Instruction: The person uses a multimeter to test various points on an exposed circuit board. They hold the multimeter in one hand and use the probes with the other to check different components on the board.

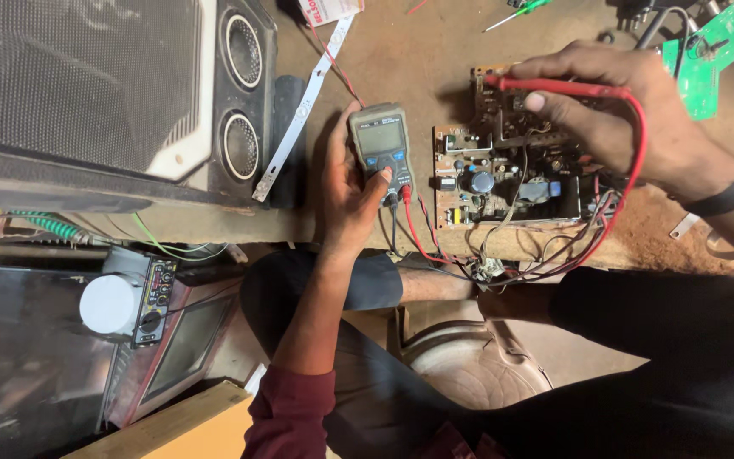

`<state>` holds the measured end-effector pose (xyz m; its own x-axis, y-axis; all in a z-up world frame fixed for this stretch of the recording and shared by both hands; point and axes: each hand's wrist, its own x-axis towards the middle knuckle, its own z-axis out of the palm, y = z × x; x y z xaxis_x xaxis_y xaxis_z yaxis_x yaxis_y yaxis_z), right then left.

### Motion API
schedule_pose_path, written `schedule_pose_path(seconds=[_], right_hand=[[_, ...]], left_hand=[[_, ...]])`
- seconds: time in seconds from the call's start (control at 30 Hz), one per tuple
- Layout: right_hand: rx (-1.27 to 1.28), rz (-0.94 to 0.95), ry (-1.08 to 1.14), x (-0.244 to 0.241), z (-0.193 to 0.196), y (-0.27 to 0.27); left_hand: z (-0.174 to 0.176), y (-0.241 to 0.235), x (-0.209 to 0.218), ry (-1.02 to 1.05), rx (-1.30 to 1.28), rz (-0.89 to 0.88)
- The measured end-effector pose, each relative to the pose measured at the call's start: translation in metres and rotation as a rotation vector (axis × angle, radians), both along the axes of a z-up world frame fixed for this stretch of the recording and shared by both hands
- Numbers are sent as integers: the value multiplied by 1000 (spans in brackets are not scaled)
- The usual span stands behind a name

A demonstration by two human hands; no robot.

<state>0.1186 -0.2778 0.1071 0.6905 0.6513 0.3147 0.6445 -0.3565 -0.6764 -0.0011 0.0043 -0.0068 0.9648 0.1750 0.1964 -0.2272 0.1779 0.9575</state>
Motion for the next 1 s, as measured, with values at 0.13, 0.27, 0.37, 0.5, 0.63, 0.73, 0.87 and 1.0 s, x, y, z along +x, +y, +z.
schedule_pose_path(seconds=[0.13,0.27,0.37,0.5,0.63,0.73,0.87,1.0], right_hand=[[-48,0,102,-1,-5,10],[-119,41,18,-1,-11,20],[-118,114,-31,2,-12,22],[-162,193,-121,7,-13,23],[-233,139,-61,8,-18,21],[-217,181,-108,9,-21,21],[-188,209,-57,10,-20,20],[-179,237,-21,9,-19,21]], left_hand=[[-2,0,1,-22,8,2],[-5,0,0,-42,43,19],[-5,-1,2,-53,40,22],[-3,0,0,9,23,21],[-3,0,-1,9,53,32],[-4,-1,-1,-17,70,39],[-5,-1,2,-35,43,29],[-7,-1,1,-12,11,31]])
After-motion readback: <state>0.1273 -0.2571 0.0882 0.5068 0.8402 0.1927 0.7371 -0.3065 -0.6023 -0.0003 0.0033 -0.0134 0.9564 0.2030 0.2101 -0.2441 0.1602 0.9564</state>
